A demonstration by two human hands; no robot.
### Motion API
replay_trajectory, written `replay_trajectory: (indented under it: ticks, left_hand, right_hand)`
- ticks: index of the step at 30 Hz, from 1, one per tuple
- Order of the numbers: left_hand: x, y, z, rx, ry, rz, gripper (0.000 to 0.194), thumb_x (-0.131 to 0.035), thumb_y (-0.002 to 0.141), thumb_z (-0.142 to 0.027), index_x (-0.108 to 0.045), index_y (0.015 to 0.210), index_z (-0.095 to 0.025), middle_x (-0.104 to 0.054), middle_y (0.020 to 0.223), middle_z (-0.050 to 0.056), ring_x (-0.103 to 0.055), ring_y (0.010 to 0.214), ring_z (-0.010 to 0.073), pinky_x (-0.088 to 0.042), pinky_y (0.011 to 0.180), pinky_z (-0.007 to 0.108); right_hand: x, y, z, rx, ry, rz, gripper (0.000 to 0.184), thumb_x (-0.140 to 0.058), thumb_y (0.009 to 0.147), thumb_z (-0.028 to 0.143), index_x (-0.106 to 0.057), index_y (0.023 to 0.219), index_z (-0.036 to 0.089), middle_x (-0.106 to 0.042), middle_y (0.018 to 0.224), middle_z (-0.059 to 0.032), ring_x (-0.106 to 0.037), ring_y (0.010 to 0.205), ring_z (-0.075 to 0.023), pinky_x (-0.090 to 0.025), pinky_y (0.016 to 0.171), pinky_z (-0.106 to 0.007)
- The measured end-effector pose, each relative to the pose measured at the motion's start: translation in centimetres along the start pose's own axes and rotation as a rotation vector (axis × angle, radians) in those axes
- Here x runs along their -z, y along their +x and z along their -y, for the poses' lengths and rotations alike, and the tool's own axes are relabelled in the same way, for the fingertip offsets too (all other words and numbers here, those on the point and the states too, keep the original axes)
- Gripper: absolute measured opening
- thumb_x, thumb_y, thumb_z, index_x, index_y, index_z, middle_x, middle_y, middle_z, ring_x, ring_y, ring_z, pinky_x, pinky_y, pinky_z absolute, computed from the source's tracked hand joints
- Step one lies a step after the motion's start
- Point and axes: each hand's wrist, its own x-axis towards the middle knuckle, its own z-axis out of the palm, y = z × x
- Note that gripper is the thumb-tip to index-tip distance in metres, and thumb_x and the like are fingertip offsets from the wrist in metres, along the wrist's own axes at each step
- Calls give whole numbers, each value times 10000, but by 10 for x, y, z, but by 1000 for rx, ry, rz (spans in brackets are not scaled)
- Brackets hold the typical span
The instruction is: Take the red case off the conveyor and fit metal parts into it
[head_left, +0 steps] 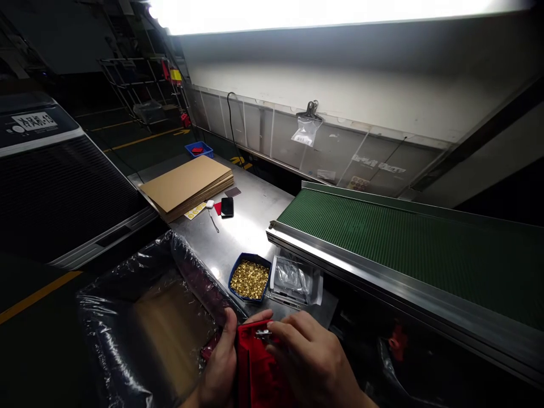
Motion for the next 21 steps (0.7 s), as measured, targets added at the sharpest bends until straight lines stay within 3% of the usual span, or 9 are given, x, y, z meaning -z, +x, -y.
replay_trajectory:
  ticks: [6, 11, 17, 21]
  left_hand:
    - [-12, -1, -2, 32, 146, 63, 768, -415, 873, -726, -506, 1363, -141, -672, 1161, 169, -588, 1162, 354, -366, 1084, 489]
    - [-21, -4, -2, 92, 146, 80, 640, -441, 903, -667, -593, 1237, -143, -689, 1028, 141, -615, 1094, 328, -396, 1054, 460]
    - [-7, 3, -2, 18, 216, 61, 583, -478, 893, -657, -663, 1076, -136, -692, 896, 109, -631, 1013, 305, -419, 1026, 441]
    - [2, 5, -2, 7, 249, 69, 626, -480, 887, -663, -641, 1166, -126, -704, 964, 130, -623, 1043, 322, -425, 1015, 447]
  right_hand:
    - [-8, 10, 3, 92, -40, -62, 164, -576, 915, 154, -613, 1073, 174, -685, 899, -56, -544, 721, -172, -456, 600, -309]
    - [-11, 9, 2, 89, -48, 1, 125, -566, 918, 141, -615, 1029, 171, -706, 946, -51, -541, 722, -166, -446, 598, -316]
    - [-14, 8, -1, 117, -77, 44, 131, -490, 951, 138, -613, 985, 170, -698, 854, -46, -529, 656, -156, -410, 556, -314]
    - [-9, 7, -1, 91, -13, -38, 146, -543, 936, 153, -614, 1057, 194, -700, 854, -35, -575, 672, -150, -439, 577, -295]
